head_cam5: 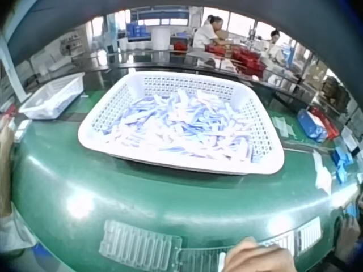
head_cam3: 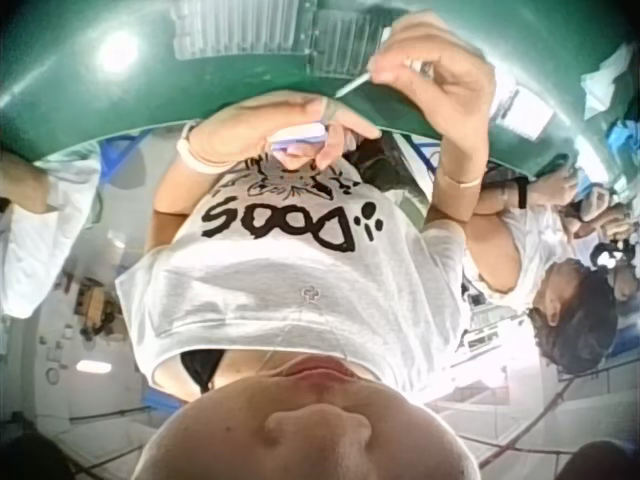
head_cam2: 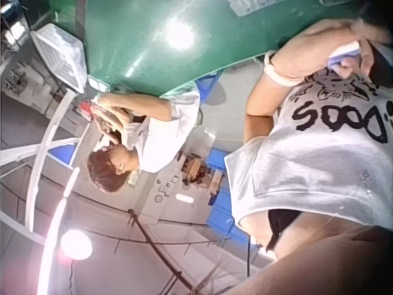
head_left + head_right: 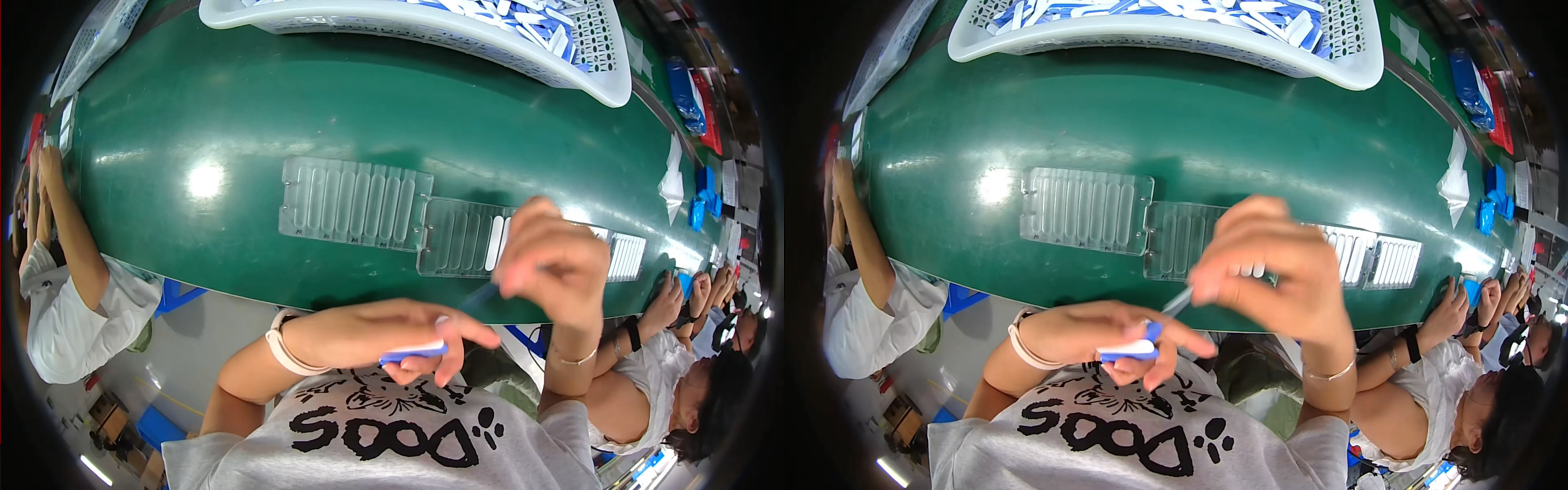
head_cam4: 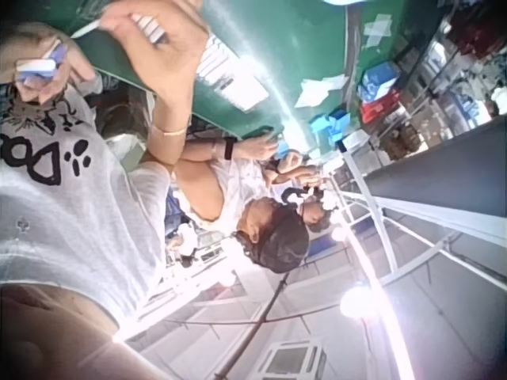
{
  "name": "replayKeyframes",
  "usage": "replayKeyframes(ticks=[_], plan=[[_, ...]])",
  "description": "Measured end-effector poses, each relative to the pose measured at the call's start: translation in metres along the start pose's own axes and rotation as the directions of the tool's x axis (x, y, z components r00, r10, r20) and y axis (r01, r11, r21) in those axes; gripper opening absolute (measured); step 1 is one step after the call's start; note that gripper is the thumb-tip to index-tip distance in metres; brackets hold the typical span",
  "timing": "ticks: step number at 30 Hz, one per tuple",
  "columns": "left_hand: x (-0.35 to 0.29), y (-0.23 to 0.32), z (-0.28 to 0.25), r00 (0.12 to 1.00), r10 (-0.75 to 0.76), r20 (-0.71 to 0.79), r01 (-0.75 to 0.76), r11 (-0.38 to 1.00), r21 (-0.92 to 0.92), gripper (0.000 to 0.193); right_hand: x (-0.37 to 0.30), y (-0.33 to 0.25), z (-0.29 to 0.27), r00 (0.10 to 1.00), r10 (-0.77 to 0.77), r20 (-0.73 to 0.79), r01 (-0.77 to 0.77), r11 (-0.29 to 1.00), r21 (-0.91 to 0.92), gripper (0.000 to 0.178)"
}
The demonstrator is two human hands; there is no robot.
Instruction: The person separates white strips from blue plastic holders by hand and inserts the white strips into slots in clear plastic trays. The person then aligns and presses the strips into the trays before reaching into a basket of parts.
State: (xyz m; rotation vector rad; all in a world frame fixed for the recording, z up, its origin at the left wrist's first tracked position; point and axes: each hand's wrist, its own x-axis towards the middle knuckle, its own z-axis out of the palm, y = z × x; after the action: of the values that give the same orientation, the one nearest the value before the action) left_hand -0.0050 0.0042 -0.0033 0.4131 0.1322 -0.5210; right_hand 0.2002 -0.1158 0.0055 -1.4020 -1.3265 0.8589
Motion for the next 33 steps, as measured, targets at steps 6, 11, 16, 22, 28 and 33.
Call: replayKeyframes(ticks=[6, 11, 16, 22, 28, 33], plan=[[-0.003, -0.012, -0.009, 0.962, 0.227, -0.15, -0.254, 0.948, -0.193, 0.064, 0.006, 0.005, 0.001, 0.986, 0.132, -0.102, -0.166, 0.815, -0.555, 0.015], [-0.004, -0.009, -0.008, 0.985, 0.174, -0.014, -0.174, 0.978, -0.113, 0.063, 0.013, 0.0, 0.009, 0.95, 0.214, -0.227, -0.307, 0.764, -0.568, 0.018], [-0.001, -0.006, -0.002, 0.99, 0.14, -0.013, -0.14, 0.984, -0.111, 0.061, 0.003, -0.018, 0.013, 0.983, 0.177, -0.039, -0.181, 0.945, -0.274, 0.022], [0.002, -0.008, 0.001, 0.991, 0.132, -0.023, -0.132, 0.991, -0.006, 0.047, 0.002, -0.022, 0.024, 0.973, 0.215, 0.088, -0.207, 0.974, -0.093, 0.014], [0.002, -0.015, 0.002, 0.87, 0.324, -0.372, -0.19, 0.916, 0.352, 0.024, -0.002, -0.018, 0.018, 0.929, 0.369, 0.028, -0.37, 0.929, 0.027, 0.005], [0.001, -0.011, 0.005, 0.76, 0.44, -0.479, -0.138, 0.829, 0.542, 0.016, -0.007, -0.015, 0.021, 0.936, 0.314, -0.157, -0.306, 0.949, 0.068, 0.008]])
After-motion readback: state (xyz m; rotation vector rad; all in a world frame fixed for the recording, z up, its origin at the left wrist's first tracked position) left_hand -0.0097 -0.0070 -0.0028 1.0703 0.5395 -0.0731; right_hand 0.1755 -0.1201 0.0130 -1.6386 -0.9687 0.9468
